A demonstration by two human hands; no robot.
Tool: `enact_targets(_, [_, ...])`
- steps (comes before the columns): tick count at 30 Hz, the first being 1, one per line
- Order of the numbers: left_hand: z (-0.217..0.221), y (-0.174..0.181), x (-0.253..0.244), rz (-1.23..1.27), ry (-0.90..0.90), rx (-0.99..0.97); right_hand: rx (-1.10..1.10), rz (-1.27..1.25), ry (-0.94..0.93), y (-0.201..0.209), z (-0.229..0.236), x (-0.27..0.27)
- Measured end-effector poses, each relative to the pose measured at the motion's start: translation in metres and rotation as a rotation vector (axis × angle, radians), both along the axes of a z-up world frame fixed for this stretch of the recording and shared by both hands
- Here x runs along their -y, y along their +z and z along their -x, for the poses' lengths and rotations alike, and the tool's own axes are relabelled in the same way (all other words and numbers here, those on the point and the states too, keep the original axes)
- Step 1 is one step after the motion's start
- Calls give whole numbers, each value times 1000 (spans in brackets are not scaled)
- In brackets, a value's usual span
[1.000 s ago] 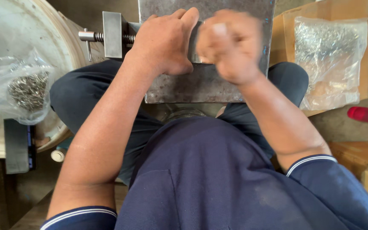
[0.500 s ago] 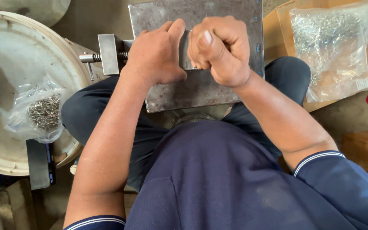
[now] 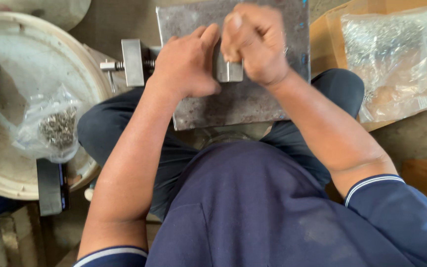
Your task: The person sits cross-legged and uses a manual screw press to bend small metal pins. They repeatedly pick up pins, place them into the press, tighten the screw to bend the metal, and then remove the finished pieces.
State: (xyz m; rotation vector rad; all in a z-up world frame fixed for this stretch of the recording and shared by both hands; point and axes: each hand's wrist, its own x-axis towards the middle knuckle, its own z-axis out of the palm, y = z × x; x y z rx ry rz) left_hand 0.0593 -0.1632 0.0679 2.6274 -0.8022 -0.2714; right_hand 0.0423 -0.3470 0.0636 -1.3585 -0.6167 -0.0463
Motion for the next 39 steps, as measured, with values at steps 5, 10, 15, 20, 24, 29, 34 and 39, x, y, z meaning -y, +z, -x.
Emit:
enact_targets(5, [1, -4, 0, -38, -8, -24, 62, -112, 39, 1, 2, 9])
enact_targets(10, [1, -3, -1, -30, 14, -29, 55, -85, 0, -12, -3, -2])
enact_targets(15, [0, -7, -2, -3, 16, 10, -84, -181, 15, -27, -17, 3])
enact_targets(20, [3, -9, -1, 19, 2, 18, -36, -179, 24, -33, -18, 5])
enact_targets(24, [1, -4, -1, -51, 33, -37, -31, -89, -46, -32, -29, -1])
enact_targets(29, [0, -6, -1, -22, 7, 11, -44, -205, 7, -38, -32, 9])
enact_targets(34, [0, -1, 2, -30, 23, -20, -139, -196, -25, -49, -39, 1])
enact_targets(39, [2, -1, -1, -34, 23, -17, -201, -367, -57, -54, -52, 11])
